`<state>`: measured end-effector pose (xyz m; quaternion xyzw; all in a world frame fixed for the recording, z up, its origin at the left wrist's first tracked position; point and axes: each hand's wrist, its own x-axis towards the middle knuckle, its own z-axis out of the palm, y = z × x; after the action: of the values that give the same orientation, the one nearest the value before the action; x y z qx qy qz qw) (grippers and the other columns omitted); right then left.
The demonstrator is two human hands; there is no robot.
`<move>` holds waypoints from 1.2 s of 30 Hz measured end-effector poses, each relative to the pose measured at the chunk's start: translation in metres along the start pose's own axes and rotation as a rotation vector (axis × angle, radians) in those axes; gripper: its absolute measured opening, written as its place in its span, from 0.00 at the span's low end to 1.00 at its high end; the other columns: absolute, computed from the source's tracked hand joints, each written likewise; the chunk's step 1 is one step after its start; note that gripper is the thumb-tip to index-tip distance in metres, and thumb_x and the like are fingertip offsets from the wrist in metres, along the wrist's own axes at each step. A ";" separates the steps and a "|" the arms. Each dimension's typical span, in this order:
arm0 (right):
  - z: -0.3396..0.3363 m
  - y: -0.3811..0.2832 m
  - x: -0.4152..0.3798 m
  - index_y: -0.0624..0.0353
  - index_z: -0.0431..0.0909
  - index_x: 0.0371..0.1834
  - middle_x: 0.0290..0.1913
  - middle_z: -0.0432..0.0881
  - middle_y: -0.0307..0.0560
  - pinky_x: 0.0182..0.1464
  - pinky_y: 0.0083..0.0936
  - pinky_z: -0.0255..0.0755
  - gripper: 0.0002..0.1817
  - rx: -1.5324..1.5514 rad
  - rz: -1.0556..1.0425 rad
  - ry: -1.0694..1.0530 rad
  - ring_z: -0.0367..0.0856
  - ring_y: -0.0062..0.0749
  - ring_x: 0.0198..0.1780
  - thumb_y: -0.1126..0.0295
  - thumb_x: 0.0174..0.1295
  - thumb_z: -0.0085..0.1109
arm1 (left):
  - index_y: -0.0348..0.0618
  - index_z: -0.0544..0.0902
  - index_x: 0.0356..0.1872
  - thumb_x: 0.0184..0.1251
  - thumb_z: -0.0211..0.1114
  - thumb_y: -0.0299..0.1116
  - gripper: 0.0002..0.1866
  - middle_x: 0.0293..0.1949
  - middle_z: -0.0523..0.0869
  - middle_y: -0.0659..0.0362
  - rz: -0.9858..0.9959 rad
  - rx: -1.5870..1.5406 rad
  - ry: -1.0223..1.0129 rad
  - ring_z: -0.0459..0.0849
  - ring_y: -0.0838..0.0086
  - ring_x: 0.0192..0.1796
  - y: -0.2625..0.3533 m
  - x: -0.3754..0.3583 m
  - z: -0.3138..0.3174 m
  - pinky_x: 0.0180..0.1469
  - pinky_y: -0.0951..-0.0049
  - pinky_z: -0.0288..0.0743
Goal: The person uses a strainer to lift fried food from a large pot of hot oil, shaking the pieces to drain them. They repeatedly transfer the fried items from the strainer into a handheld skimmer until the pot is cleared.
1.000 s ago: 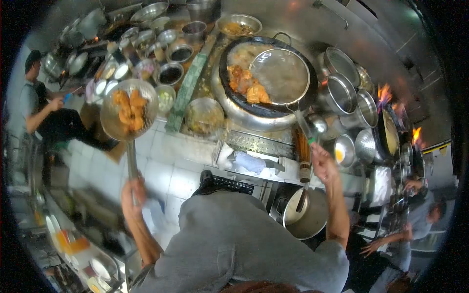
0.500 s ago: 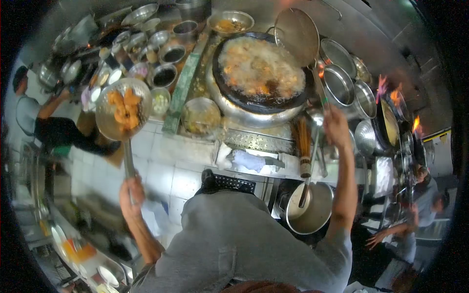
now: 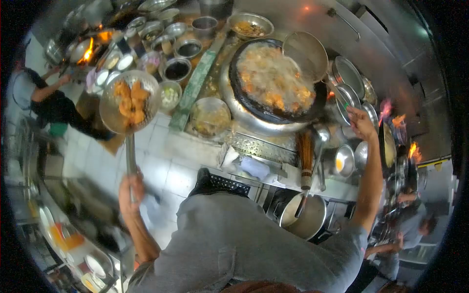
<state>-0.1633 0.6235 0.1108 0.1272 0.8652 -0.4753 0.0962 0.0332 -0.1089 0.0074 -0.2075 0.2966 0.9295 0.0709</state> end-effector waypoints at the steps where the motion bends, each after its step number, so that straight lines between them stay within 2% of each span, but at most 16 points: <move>1: -0.004 -0.002 -0.004 0.56 0.67 0.66 0.16 0.69 0.32 0.10 0.16 0.48 0.25 -0.006 -0.009 -0.012 0.59 0.13 0.10 0.64 0.65 0.57 | 0.37 0.72 0.52 0.63 0.54 0.25 0.15 0.23 0.72 0.66 0.030 0.048 0.007 0.66 0.87 0.13 -0.001 -0.002 0.000 0.08 0.88 0.60; 5: 0.020 -0.010 -0.019 0.58 0.73 0.61 0.19 0.71 0.34 0.17 0.16 0.58 0.20 -0.190 -0.075 0.186 0.66 0.16 0.16 0.67 0.66 0.54 | 0.37 0.73 0.44 0.62 0.54 0.25 0.10 0.21 0.71 0.66 0.057 -0.016 0.067 0.66 0.86 0.13 0.000 -0.003 0.000 0.08 0.87 0.60; 7: -0.005 0.042 0.005 0.63 0.75 0.57 0.23 0.75 0.39 0.26 0.24 0.67 0.18 -0.708 -0.350 0.274 0.72 0.25 0.24 0.70 0.64 0.53 | 0.39 0.73 0.34 0.60 0.55 0.25 0.02 0.18 0.70 0.66 0.027 0.015 0.136 0.66 0.85 0.12 0.002 -0.003 -0.001 0.08 0.86 0.60; 9: 0.003 0.043 -0.010 0.66 0.77 0.51 0.28 0.78 0.45 0.34 0.33 0.66 0.16 -0.830 -0.417 0.252 0.70 0.33 0.29 0.73 0.61 0.49 | 0.44 0.73 0.26 0.60 0.57 0.28 0.05 0.15 0.70 0.68 -0.007 0.038 0.108 0.65 0.84 0.12 -0.002 0.008 -0.046 0.09 0.83 0.58; 10: -0.004 0.083 0.011 0.64 0.77 0.49 0.26 0.76 0.40 0.27 0.25 0.63 0.15 -0.673 -0.533 0.297 0.66 0.25 0.25 0.75 0.60 0.48 | 0.46 0.73 0.25 0.61 0.58 0.29 0.05 0.14 0.70 0.69 -0.040 0.085 0.179 0.65 0.85 0.12 0.004 0.004 -0.020 0.10 0.82 0.58; 11: 0.005 0.057 -0.005 0.62 0.76 0.54 0.24 0.74 0.35 0.21 0.19 0.61 0.17 -0.494 -0.305 0.065 0.65 0.18 0.20 0.74 0.62 0.46 | 0.45 0.73 0.27 0.61 0.59 0.29 0.04 0.16 0.70 0.69 -0.025 0.088 0.210 0.65 0.86 0.13 0.002 0.004 -0.024 0.11 0.84 0.58; 12: 0.008 0.090 0.002 0.59 0.76 0.55 0.20 0.71 0.32 0.17 0.17 0.58 0.16 -0.063 -0.301 0.152 0.63 0.16 0.16 0.69 0.66 0.47 | 0.43 0.73 0.31 0.61 0.59 0.28 0.03 0.18 0.70 0.69 -0.086 -0.045 0.117 0.65 0.87 0.14 0.005 0.007 -0.024 0.11 0.86 0.57; 14: 0.019 0.075 -0.010 0.57 0.74 0.57 0.17 0.69 0.28 0.15 0.14 0.53 0.19 0.070 0.000 0.124 0.59 0.12 0.14 0.62 0.66 0.56 | 0.41 0.70 0.38 0.64 0.57 0.28 0.06 0.22 0.67 0.68 -0.012 -0.056 0.034 0.63 0.87 0.15 0.008 0.012 -0.016 0.10 0.86 0.56; 17: 0.041 0.082 -0.016 0.57 0.72 0.61 0.19 0.70 0.30 0.16 0.15 0.55 0.21 -0.066 -0.199 0.108 0.62 0.13 0.16 0.62 0.67 0.54 | 0.39 0.70 0.39 0.63 0.54 0.26 0.05 0.22 0.66 0.67 -0.003 -0.120 -0.040 0.65 0.86 0.15 0.013 0.020 -0.020 0.10 0.84 0.59; 20: 0.040 0.113 -0.007 0.59 0.69 0.63 0.22 0.73 0.32 0.19 0.15 0.59 0.23 0.095 -0.049 0.051 0.66 0.14 0.19 0.61 0.68 0.52 | 0.38 0.70 0.39 0.63 0.53 0.25 0.06 0.22 0.67 0.67 0.033 -0.095 -0.062 0.65 0.86 0.14 0.021 0.029 -0.024 0.10 0.84 0.60; 23: 0.029 0.169 0.021 0.49 0.73 0.51 0.13 0.63 0.30 0.08 0.15 0.50 0.14 0.151 -0.190 0.130 0.57 0.13 0.09 0.56 0.68 0.51 | 0.37 0.70 0.40 0.64 0.53 0.25 0.06 0.22 0.67 0.66 0.036 -0.093 -0.085 0.65 0.86 0.14 0.039 0.040 -0.033 0.09 0.84 0.61; 25: 0.017 0.185 0.033 0.50 0.71 0.50 0.12 0.62 0.29 0.08 0.16 0.49 0.15 0.405 0.166 0.063 0.55 0.13 0.07 0.55 0.68 0.52 | 0.36 0.70 0.41 0.64 0.53 0.26 0.07 0.22 0.68 0.66 0.067 -0.058 -0.060 0.65 0.86 0.14 0.057 0.035 -0.022 0.09 0.84 0.62; 26: 0.075 0.107 -0.019 0.53 0.72 0.48 0.12 0.62 0.30 0.08 0.16 0.48 0.15 0.226 -0.115 0.110 0.55 0.14 0.07 0.55 0.67 0.53 | 0.36 0.70 0.41 0.64 0.52 0.26 0.07 0.22 0.68 0.66 0.091 -0.021 -0.032 0.65 0.86 0.14 0.068 0.031 -0.014 0.09 0.84 0.62; 28: 0.105 0.049 -0.051 0.54 0.72 0.48 0.13 0.63 0.30 0.08 0.16 0.49 0.16 0.202 -0.053 0.094 0.56 0.13 0.08 0.55 0.67 0.54 | 0.35 0.70 0.42 0.65 0.52 0.26 0.08 0.23 0.68 0.66 0.084 -0.082 -0.068 0.65 0.86 0.14 0.090 0.020 -0.008 0.08 0.84 0.62; 33: 0.115 0.065 -0.042 0.56 0.72 0.47 0.16 0.64 0.29 0.11 0.15 0.50 0.14 0.198 -0.050 0.189 0.56 0.12 0.10 0.59 0.67 0.54 | 0.38 0.70 0.38 0.65 0.54 0.27 0.05 0.22 0.69 0.67 0.133 -0.114 -0.205 0.66 0.87 0.15 0.155 0.006 0.007 0.10 0.84 0.62; 36: 0.118 0.060 -0.042 0.55 0.72 0.52 0.16 0.62 0.29 0.11 0.15 0.48 0.16 0.149 -0.078 0.131 0.55 0.13 0.11 0.59 0.67 0.54 | 0.34 0.70 0.42 0.65 0.54 0.27 0.08 0.21 0.68 0.67 0.206 -0.117 -0.094 0.65 0.88 0.14 0.177 -0.003 0.007 0.09 0.87 0.62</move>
<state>-0.0994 0.5493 0.0127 0.1311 0.8361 -0.5325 0.0112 -0.0114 -0.2483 0.1065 -0.1360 0.2579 0.9563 -0.0236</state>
